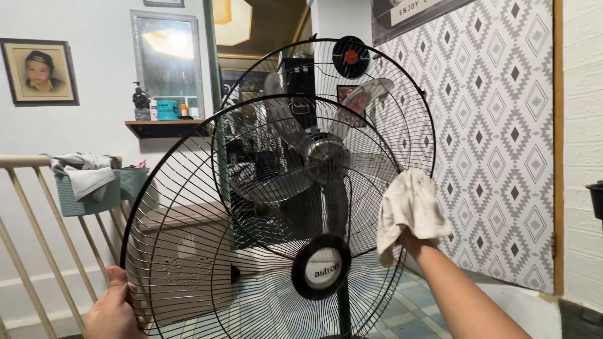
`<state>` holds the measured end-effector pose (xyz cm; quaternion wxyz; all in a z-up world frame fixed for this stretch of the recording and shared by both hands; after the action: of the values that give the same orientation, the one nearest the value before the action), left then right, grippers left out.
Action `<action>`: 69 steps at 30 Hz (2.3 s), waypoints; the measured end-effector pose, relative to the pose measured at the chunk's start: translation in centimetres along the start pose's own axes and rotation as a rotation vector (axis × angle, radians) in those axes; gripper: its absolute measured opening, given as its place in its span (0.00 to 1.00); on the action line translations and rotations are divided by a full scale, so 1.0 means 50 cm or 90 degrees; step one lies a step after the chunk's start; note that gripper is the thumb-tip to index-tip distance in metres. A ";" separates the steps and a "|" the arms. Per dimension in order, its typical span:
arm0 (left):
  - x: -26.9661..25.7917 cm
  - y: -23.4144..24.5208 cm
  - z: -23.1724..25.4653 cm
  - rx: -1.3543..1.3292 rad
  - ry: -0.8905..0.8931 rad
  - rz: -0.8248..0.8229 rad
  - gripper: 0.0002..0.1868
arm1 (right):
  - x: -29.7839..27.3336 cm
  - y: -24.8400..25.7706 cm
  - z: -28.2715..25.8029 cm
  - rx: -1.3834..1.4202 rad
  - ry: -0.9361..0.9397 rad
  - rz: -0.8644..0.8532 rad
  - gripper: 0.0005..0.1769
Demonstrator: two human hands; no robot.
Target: The person wipes the front grill of a standing fan with a cloth, then removes the grill, wipes the fan blades, and reattaches the grill. The person continues to wipe the grill and base of the fan.
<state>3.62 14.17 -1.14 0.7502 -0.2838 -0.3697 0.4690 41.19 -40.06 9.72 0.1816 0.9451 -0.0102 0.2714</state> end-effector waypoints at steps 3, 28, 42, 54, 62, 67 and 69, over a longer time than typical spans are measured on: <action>0.012 0.008 -0.003 0.016 0.012 -0.005 0.31 | 0.046 -0.020 0.075 0.124 -0.081 -0.033 0.49; 0.013 0.093 -0.039 -0.110 0.030 0.068 0.26 | 0.081 0.079 -0.022 0.312 -0.061 0.089 0.31; 0.039 -0.015 0.006 0.163 -0.184 -0.183 0.29 | 0.096 0.103 0.068 0.276 -0.132 0.077 0.23; -0.127 -0.322 0.271 0.559 -0.490 -0.383 0.53 | -0.020 0.166 -0.076 0.224 0.045 0.169 0.03; -0.256 -0.522 0.187 0.813 -0.475 -0.467 0.41 | -0.080 0.048 -0.068 0.299 -0.084 0.085 0.12; -0.234 -0.535 0.172 0.831 -0.386 -0.385 0.38 | -0.048 0.021 -0.017 0.317 -0.083 0.064 0.17; -0.227 -0.540 0.174 0.788 -0.370 -0.379 0.35 | -0.061 0.043 -0.049 0.154 0.063 0.125 0.16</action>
<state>6.54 -6.29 21.38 0.7404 0.4377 -0.2827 0.4247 37.09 -41.47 10.80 0.0396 0.9399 -0.0607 0.3336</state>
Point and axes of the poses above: each hand's wrist, its own x-axis towards the middle knuckle, its own y-axis out of the back of the hand, z = x × y, the point moved 9 cm from there along x, towards the middle knuckle, and after that the axes turned 12 degrees about -x, right-handed, at the moved point
